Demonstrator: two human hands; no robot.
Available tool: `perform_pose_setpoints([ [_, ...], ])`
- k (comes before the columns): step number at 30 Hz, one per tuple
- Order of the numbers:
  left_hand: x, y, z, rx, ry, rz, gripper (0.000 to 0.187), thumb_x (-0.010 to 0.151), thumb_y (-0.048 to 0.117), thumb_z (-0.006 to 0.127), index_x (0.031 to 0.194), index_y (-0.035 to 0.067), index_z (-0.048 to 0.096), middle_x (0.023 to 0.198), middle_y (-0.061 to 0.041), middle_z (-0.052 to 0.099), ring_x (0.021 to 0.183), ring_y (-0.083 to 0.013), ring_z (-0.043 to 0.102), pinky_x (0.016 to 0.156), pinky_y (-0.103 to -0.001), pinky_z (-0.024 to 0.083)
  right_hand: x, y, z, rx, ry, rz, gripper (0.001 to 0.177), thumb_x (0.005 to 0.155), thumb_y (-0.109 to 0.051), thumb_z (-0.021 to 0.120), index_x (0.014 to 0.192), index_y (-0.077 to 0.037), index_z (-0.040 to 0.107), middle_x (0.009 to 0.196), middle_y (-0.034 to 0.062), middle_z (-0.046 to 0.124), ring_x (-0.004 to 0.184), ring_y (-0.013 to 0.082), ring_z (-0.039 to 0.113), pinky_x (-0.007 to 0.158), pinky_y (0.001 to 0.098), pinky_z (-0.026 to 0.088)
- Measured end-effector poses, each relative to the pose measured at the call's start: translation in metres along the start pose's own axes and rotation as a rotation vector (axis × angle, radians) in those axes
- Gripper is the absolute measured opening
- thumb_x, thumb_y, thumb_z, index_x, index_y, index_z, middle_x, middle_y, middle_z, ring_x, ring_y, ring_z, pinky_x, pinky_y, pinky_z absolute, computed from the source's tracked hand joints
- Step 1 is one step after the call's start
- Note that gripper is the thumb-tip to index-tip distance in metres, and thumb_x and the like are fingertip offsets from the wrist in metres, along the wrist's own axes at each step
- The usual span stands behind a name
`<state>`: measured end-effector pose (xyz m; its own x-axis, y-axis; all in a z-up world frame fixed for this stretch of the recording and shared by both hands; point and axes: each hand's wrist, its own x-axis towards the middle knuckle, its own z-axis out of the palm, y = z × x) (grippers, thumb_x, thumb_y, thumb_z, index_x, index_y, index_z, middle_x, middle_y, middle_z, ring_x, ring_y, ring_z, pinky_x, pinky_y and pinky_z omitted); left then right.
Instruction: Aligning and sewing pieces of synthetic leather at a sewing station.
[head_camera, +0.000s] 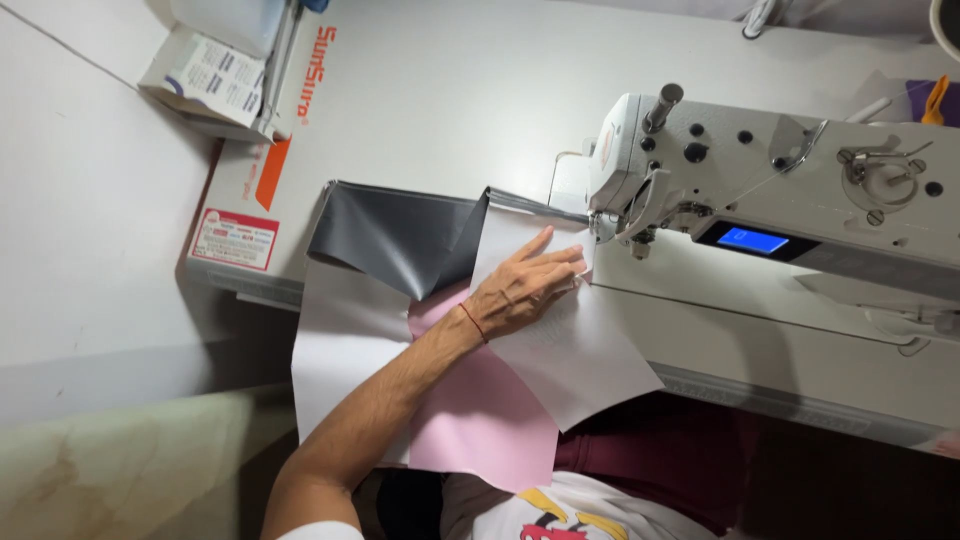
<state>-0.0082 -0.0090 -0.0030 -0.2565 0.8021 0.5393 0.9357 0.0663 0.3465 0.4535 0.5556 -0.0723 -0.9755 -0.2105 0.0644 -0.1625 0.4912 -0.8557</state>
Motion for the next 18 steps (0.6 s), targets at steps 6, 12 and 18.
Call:
perform_pose_setpoints([
  [6,-0.003,-0.002,0.006,-0.099,-0.063,-0.027,0.018,0.105,0.027,0.059,0.109,0.009,0.06,0.127,-0.009,0.077,0.116,-0.016,0.074,0.13,-0.047,0.034,0.288,-0.263,0.102,0.019,0.133,0.169,0.039,0.086,0.0,0.064,0.123,-0.005,0.072,0.133,0.0074,0.078,0.117,0.0202,0.078,0.102,0.036,0.063],
  [12,0.002,-0.001,0.002,-0.032,0.072,0.067,0.017,0.109,0.02,0.056,0.109,0.006,0.067,0.101,-0.011,0.079,0.117,-0.0162,0.074,0.121,-0.042,0.045,0.385,-0.213,0.179,-0.518,0.169,-0.091,0.039,0.103,-0.011,0.056,0.141,-0.011,0.066,0.142,0.0125,0.064,0.127,0.0384,0.063,0.097,0.0525,0.049],
  [18,-0.001,-0.008,-0.002,0.007,0.037,0.142,0.027,0.091,0.008,0.072,0.117,0.003,0.069,0.098,-0.011,0.078,0.114,-0.0169,0.074,0.125,-0.043,0.044,0.415,-0.192,0.215,-0.801,0.314,-0.136,0.039,0.108,-0.036,0.057,0.14,-0.018,0.07,0.143,0.0045,0.069,0.123,0.0269,0.067,0.1,0.0456,0.045],
])
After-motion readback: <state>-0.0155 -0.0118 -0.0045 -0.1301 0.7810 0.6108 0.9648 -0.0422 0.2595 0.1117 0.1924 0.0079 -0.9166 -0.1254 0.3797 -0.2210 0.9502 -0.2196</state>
